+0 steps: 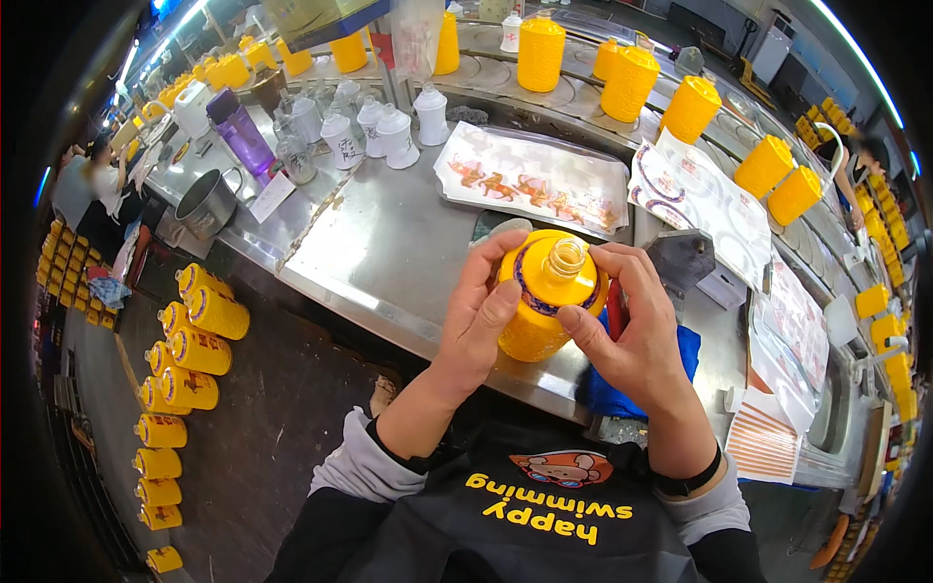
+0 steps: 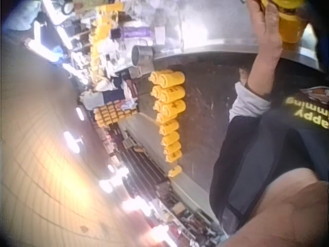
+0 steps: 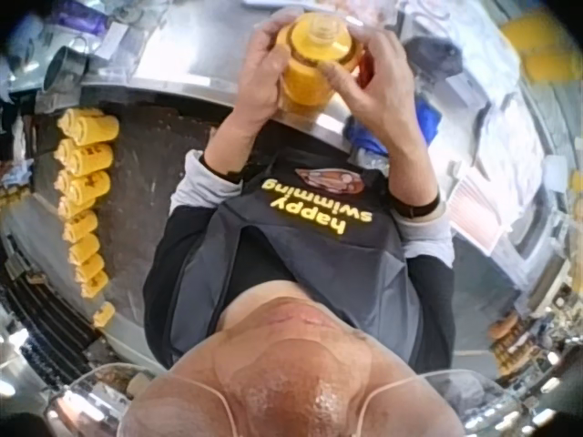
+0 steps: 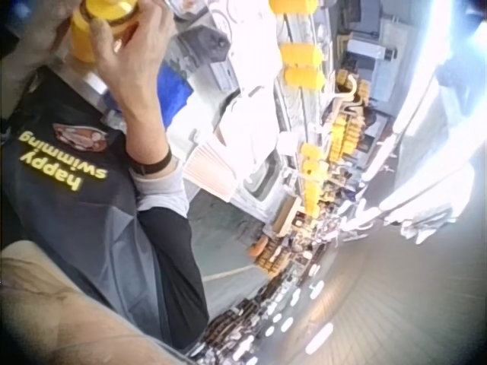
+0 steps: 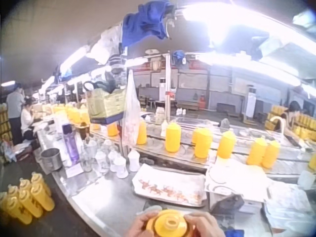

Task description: The worker applies decorative and instructional labels to yellow textured bottles at a factory workstation.

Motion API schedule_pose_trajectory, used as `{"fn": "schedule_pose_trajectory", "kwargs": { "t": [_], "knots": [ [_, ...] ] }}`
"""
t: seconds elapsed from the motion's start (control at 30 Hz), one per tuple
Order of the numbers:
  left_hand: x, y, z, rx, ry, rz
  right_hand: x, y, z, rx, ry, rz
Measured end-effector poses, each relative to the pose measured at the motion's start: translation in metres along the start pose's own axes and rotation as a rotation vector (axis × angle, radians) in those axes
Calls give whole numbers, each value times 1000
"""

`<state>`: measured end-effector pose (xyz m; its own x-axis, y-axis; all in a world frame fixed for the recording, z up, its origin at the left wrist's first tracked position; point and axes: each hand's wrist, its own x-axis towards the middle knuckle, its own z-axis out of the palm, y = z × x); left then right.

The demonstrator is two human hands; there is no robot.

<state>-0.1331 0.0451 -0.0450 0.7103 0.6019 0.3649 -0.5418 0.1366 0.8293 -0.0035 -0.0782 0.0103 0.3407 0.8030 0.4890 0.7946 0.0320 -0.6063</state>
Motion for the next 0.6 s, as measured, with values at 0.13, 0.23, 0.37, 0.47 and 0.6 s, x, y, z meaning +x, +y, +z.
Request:
{"fn": "schedule_pose_trajectory", "kwargs": {
  "t": [0.13,0.23,0.37,0.47,0.6],
  "knots": [
    [1,2,0,68,-26,38,0,0,1,48,-3,30],
    [2,0,-1,91,-27,55,1,0,1,39,3,14],
    [2,-1,-1,110,-16,68,-1,0,3,43,15,39],
    [2,-2,-1,111,-10,71,0,7,0,-12,7,-69],
    [2,-5,-2,85,-30,58,-4,10,-8,263,-72,137]
  ]
}}
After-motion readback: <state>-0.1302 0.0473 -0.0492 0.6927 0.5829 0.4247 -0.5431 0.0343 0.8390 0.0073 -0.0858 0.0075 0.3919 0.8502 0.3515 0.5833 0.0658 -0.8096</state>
